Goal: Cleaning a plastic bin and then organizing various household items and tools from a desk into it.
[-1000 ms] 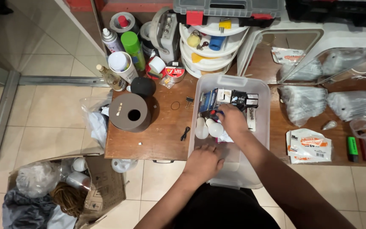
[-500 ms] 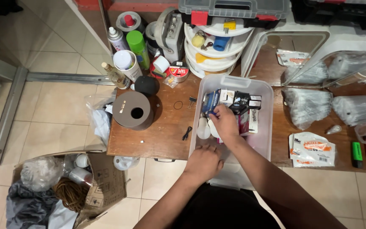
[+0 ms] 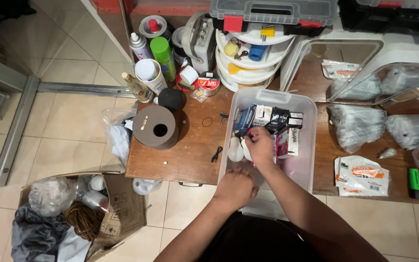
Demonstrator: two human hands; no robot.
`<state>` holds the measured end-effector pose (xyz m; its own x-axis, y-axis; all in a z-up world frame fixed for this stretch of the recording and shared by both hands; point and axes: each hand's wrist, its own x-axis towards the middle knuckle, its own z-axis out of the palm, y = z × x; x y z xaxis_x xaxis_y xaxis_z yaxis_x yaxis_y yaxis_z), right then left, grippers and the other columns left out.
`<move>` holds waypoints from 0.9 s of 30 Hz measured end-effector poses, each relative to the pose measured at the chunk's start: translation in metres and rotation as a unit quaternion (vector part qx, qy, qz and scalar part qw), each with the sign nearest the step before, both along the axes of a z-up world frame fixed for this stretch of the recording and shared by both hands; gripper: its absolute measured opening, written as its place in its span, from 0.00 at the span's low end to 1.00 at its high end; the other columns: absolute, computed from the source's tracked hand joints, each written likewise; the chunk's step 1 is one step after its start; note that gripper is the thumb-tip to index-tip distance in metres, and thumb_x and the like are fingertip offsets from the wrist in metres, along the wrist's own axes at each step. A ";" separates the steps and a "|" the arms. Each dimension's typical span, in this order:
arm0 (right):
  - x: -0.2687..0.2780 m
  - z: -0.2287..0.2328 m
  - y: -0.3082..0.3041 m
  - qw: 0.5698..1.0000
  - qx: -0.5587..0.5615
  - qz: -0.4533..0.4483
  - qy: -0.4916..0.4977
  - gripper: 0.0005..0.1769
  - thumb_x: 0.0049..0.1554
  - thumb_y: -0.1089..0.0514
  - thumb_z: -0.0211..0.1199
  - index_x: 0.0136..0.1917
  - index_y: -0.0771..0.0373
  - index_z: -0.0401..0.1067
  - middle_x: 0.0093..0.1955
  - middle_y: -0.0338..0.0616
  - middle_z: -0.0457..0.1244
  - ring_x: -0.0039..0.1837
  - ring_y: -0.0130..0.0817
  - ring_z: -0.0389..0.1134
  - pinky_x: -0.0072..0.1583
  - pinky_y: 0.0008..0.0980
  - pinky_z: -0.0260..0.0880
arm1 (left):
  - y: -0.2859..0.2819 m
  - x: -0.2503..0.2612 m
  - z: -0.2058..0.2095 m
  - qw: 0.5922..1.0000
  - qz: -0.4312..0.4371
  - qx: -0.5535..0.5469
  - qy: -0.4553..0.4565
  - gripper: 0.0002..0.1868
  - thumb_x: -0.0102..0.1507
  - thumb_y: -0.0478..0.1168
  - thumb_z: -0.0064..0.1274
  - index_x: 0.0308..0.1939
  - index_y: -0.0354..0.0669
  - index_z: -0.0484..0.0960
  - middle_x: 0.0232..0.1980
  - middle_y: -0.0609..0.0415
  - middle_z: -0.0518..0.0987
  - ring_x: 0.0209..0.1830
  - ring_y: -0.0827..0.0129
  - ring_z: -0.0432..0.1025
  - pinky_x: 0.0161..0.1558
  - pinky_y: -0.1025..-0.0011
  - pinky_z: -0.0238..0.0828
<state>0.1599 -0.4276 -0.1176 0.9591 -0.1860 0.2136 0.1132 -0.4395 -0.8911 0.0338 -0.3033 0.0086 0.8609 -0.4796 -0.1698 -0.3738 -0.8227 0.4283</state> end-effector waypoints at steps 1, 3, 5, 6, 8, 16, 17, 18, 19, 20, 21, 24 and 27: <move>0.000 0.002 -0.001 1.000 -0.026 0.013 0.010 0.15 0.50 0.66 0.72 0.48 0.65 0.69 0.43 0.46 0.67 0.42 0.38 0.71 0.45 0.36 0.73 | -0.001 0.000 0.000 1.000 -0.002 0.002 0.006 0.21 0.62 0.50 0.55 0.44 0.33 0.83 0.49 0.40 0.81 0.56 0.50 0.74 0.56 0.54 0.68; 0.002 0.003 -0.001 0.998 -0.050 0.027 0.019 0.14 0.49 0.65 0.73 0.48 0.64 0.72 0.44 0.48 0.68 0.41 0.41 0.71 0.44 0.38 0.73 | -0.001 0.001 -0.001 1.000 -0.003 0.007 0.010 0.21 0.62 0.50 0.55 0.44 0.33 0.83 0.49 0.40 0.81 0.56 0.50 0.74 0.56 0.53 0.68; 0.006 0.003 -0.002 0.981 -0.186 0.059 0.015 0.12 0.52 0.58 0.74 0.44 0.63 0.72 0.44 0.49 0.68 0.45 0.48 0.71 0.47 0.44 0.72 | -0.002 0.001 -0.001 1.000 -0.004 0.012 0.023 0.20 0.62 0.50 0.55 0.46 0.34 0.82 0.49 0.40 0.82 0.55 0.50 0.74 0.56 0.53 0.68; 0.006 0.016 0.000 0.981 -0.185 0.059 0.014 0.12 0.52 0.58 0.74 0.44 0.63 0.72 0.44 0.49 0.68 0.45 0.48 0.71 0.47 0.44 0.72 | -0.002 0.001 -0.001 1.000 -0.004 0.013 0.023 0.20 0.62 0.50 0.55 0.46 0.34 0.82 0.49 0.40 0.82 0.55 0.50 0.74 0.56 0.53 0.68; 0.006 0.042 0.002 0.954 -0.269 0.069 0.114 0.13 0.55 0.51 0.69 0.47 0.61 0.73 0.45 0.45 0.70 0.47 0.50 0.72 0.48 0.47 0.72 | -0.003 0.002 -0.001 0.999 -0.001 0.017 0.040 0.20 0.62 0.50 0.55 0.48 0.36 0.82 0.51 0.40 0.81 0.56 0.50 0.73 0.57 0.53 0.68; 0.033 0.023 -0.010 0.878 -0.426 0.163 0.145 0.14 0.60 0.49 0.61 0.51 0.60 0.75 0.42 0.54 0.71 0.45 0.53 0.73 0.49 0.50 0.74 | -0.023 0.034 -0.031 0.995 0.003 0.073 0.062 0.35 0.59 0.53 0.58 0.65 0.39 0.71 0.73 0.36 0.62 0.74 0.41 0.57 0.66 0.39 0.56; 0.038 0.016 -0.011 0.868 -0.444 0.182 0.130 0.14 0.60 0.48 0.61 0.46 0.61 0.77 0.43 0.54 0.71 0.46 0.53 0.74 0.50 0.50 0.74 | -0.027 0.043 -0.033 0.990 -0.005 0.105 0.097 0.39 0.60 0.54 0.58 0.71 0.44 0.66 0.76 0.36 0.56 0.77 0.37 0.52 0.69 0.34 0.50; 0.039 0.024 -0.011 0.868 -0.444 0.181 0.129 0.14 0.60 0.48 0.61 0.46 0.61 0.77 0.43 0.54 0.71 0.46 0.53 0.74 0.50 0.50 0.74 | -0.029 0.050 -0.039 0.990 -0.005 0.105 0.095 0.39 0.60 0.54 0.58 0.71 0.44 0.66 0.76 0.36 0.56 0.77 0.37 0.52 0.69 0.34 0.50; 0.039 0.031 -0.011 0.861 -0.449 0.198 0.137 0.15 0.60 0.47 0.62 0.45 0.62 0.78 0.42 0.55 0.71 0.47 0.53 0.74 0.51 0.50 0.74 | -0.032 0.058 -0.046 0.985 -0.009 0.127 0.119 0.43 0.59 0.53 0.59 0.75 0.47 0.61 0.79 0.34 0.50 0.78 0.32 0.47 0.69 0.31 0.46; 0.039 0.038 -0.010 0.853 -0.453 0.215 0.146 0.17 0.60 0.47 0.62 0.43 0.62 0.78 0.42 0.56 0.71 0.47 0.53 0.74 0.51 0.50 0.75 | -0.034 0.065 -0.053 0.978 -0.013 0.150 0.143 0.47 0.59 0.53 0.59 0.78 0.51 0.56 0.81 0.33 0.45 0.79 0.28 0.43 0.69 0.28 0.42; 0.040 0.041 -0.009 0.853 -0.453 0.214 0.145 0.17 0.60 0.47 0.62 0.43 0.62 0.78 0.42 0.56 0.71 0.47 0.53 0.74 0.51 0.50 0.75 | -0.036 0.070 -0.048 0.978 -0.013 0.150 0.142 0.47 0.59 0.53 0.59 0.78 0.51 0.56 0.81 0.33 0.45 0.79 0.28 0.43 0.69 0.28 0.42; 0.038 0.041 -0.008 0.855 -0.444 0.214 0.160 0.15 0.56 0.49 0.64 0.44 0.63 0.78 0.42 0.57 0.71 0.48 0.54 0.74 0.52 0.50 0.75 | -0.040 0.084 -0.045 0.961 -0.018 0.185 0.207 0.51 0.58 0.54 0.60 0.81 0.52 0.51 0.83 0.34 0.39 0.80 0.27 0.39 0.71 0.28 0.40; 0.038 0.036 -0.006 0.876 -0.411 0.195 0.159 0.14 0.55 0.51 0.64 0.43 0.65 0.78 0.43 0.59 0.70 0.48 0.56 0.73 0.53 0.50 0.74 | -0.041 0.092 -0.060 0.949 -0.019 0.220 0.225 0.54 0.58 0.55 0.61 0.81 0.48 0.49 0.83 0.31 0.37 0.80 0.27 0.38 0.72 0.31 0.39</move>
<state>0.1976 -0.4338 -0.0812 0.9506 0.2609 -0.1680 0.2012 -0.9304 -0.3065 0.1254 -0.3444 -0.0514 0.6365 -0.3067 -0.7076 -0.2681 -0.9483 0.1699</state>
